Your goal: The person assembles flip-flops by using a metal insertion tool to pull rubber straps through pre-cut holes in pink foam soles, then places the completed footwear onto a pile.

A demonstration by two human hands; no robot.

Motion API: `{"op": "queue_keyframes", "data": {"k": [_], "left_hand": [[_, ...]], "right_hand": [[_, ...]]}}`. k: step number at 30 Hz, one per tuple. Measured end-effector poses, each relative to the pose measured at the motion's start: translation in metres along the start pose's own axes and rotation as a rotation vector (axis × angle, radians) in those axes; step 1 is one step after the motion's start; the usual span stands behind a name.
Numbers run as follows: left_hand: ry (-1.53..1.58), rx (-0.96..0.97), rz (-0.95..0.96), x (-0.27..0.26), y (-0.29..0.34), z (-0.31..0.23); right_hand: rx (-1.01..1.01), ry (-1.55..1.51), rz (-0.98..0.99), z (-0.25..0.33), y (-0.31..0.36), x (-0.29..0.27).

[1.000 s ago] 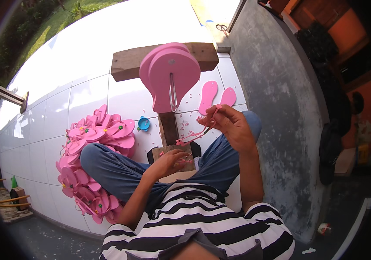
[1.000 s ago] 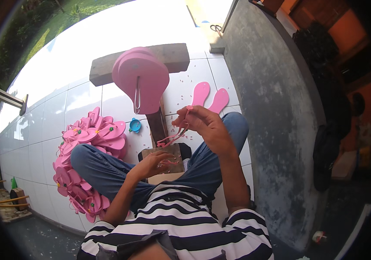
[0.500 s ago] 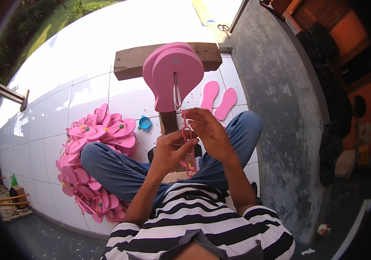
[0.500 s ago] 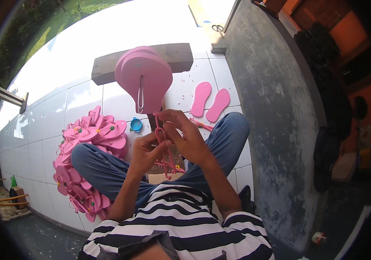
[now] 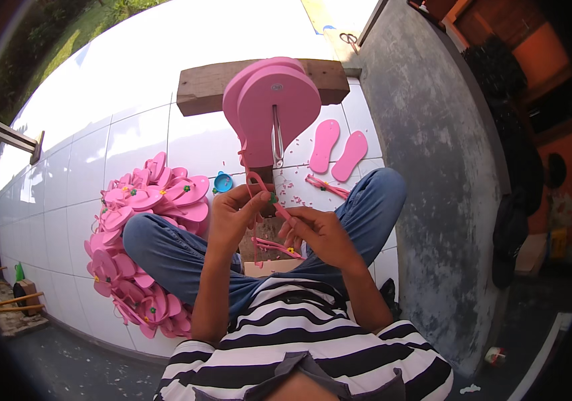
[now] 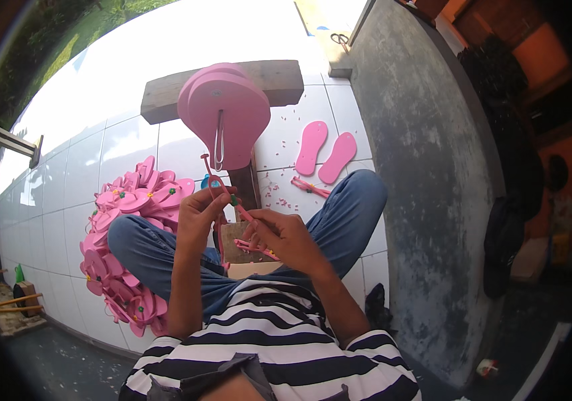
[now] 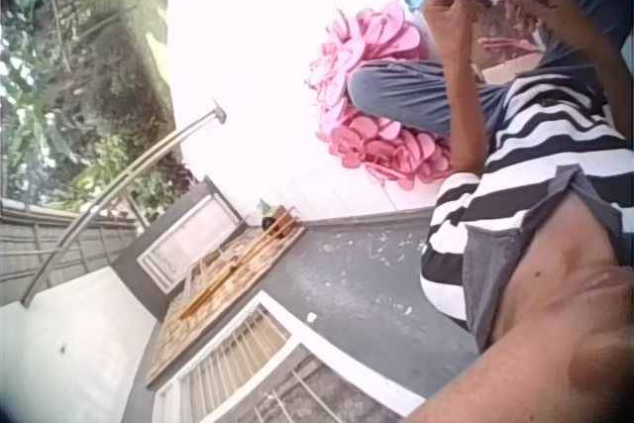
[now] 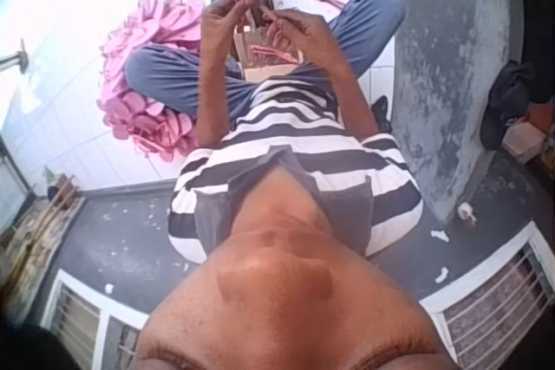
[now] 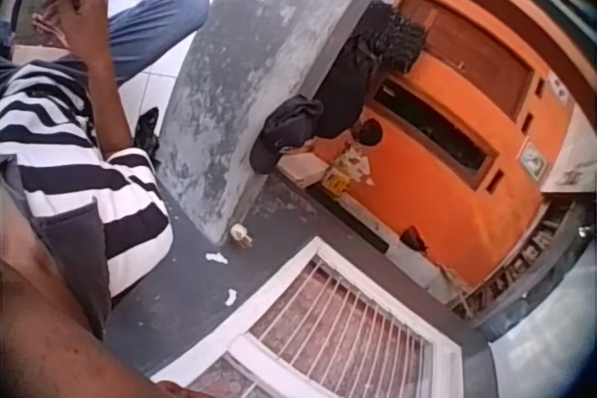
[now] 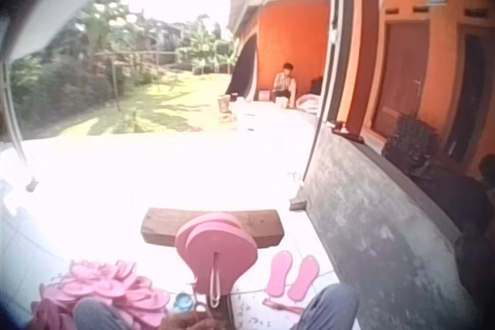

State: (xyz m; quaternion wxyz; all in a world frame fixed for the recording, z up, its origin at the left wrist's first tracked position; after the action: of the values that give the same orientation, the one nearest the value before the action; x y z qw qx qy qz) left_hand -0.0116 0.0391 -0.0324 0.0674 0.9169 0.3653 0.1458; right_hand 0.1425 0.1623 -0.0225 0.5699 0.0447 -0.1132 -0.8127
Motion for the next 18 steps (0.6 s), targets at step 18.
{"op": "queue_keyframes", "data": {"k": [18], "left_hand": [[0.054,-0.156,0.305,0.031,0.019,0.015]], "right_hand": [[-0.182,-0.269,-0.151,0.025,-0.045,-0.009]]}}
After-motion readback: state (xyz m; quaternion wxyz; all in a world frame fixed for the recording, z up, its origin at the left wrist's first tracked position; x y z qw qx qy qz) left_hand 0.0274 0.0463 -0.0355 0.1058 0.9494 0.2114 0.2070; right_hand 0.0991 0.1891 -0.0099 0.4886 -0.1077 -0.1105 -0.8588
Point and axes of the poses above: each hand's wrist, its own y-axis away from the middle knuckle, its own x-axis out of the palm, z = x × y, the point moved 1 cm from there along -y, towards the middle knuckle, and after that the axes turned 1 degree about -z, right-handed, at the moved point
